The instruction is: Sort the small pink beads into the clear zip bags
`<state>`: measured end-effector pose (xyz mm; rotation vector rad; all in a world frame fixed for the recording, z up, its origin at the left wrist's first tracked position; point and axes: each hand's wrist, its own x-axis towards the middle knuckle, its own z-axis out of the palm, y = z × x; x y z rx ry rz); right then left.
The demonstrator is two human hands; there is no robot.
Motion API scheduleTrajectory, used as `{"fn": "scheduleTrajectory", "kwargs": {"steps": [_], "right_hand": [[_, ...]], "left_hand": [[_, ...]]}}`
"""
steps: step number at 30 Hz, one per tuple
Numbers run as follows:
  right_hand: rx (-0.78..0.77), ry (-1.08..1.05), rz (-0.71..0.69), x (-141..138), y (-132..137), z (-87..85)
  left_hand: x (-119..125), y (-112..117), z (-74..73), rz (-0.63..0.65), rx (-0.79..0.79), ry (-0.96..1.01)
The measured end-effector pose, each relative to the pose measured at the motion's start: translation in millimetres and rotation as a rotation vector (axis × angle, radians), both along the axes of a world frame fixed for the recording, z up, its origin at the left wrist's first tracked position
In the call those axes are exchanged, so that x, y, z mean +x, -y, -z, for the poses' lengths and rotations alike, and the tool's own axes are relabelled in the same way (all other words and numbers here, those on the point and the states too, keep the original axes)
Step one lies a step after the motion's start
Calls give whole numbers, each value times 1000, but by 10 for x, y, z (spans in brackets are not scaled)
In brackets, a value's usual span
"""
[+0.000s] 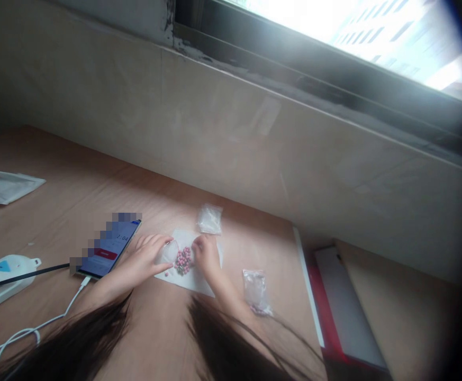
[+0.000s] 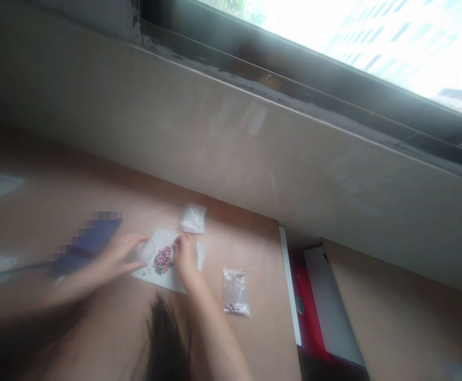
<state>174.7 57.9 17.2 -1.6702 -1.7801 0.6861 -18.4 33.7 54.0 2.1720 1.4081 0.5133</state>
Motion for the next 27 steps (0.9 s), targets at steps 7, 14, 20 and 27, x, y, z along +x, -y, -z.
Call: {"fn": "scheduleTrajectory", "kwargs": {"steps": [7, 14, 20, 27], "right_hand": [[-49, -289, -108, -127, 235, -306], [-48, -39, -25, 81, 446, -35], [-20, 30, -76, 65, 525, 19], [-11, 95, -165, 53, 551, 13]], "left_hand": [[129, 29, 60, -43, -15, 53], [91, 100, -15, -12, -83, 31], [125, 192, -105, -27, -130, 5], [126, 231, -84, -20, -162, -2]]}}
